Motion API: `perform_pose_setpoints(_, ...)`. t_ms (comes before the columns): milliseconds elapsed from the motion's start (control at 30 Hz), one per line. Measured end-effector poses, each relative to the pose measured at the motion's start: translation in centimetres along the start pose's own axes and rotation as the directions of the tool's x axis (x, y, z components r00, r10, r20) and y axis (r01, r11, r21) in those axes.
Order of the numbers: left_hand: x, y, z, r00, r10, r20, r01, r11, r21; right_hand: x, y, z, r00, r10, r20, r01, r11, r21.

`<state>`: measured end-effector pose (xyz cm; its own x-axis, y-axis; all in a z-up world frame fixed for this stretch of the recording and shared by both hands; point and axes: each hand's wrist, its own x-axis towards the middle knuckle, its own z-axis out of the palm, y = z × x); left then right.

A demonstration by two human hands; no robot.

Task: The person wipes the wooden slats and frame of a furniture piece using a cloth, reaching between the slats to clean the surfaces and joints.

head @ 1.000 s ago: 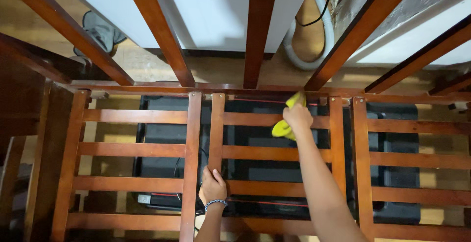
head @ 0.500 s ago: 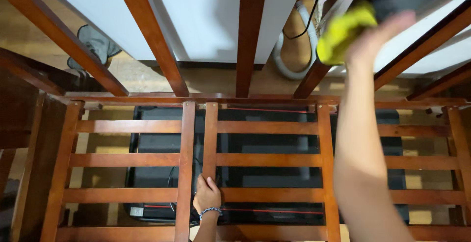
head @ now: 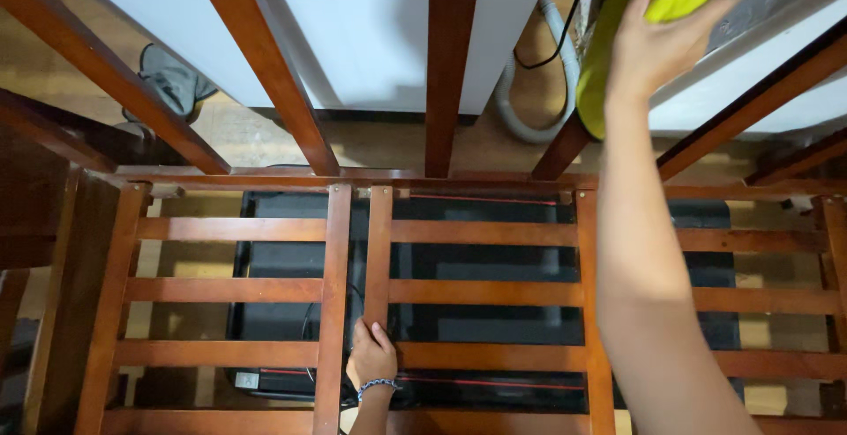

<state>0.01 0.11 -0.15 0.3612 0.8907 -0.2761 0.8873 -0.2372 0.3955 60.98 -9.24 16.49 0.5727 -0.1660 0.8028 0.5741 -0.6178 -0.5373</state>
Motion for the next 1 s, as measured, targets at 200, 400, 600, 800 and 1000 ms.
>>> perform_pose_setpoints(200, -0.1, 0.7, -0.9, 0.999, -0.025, 0.036, 0.024, 0.999, 0.026, -6.5, -0.8, -2.1, 0.990, 0.123, 0.068, -0.124, 0.992, 0.011)
perform_pose_setpoints(400, -0.1, 1.3, -1.5, 0.997, -0.051, 0.065, 0.050, 0.999, 0.012, -13.9, 1.8, -3.1, 0.939, 0.283, 0.195, -0.275, 0.959, -0.068)
perform_pose_setpoints(600, -0.1, 0.3, -0.5, 1.000, 0.004, 0.003, -0.004, 1.000, 0.011, -25.5, 4.5, -8.3, 0.791, 0.259, 0.555, -0.124, 0.955, -0.270)
perform_pose_setpoints(800, -0.1, 0.6, -0.6, 1.000, -0.014, 0.018, 0.014, 1.000, 0.003, -27.3, 7.3, -9.5, 0.741, 0.054, 0.669, 0.144, 0.961, -0.236)
perform_pose_setpoints(1000, -0.2, 0.6, -0.7, 1.000, 0.005, -0.005, -0.005, 1.000, 0.000, -25.4, 13.7, -11.0, 0.495, 0.266, 0.827, -0.201, 0.961, -0.189)
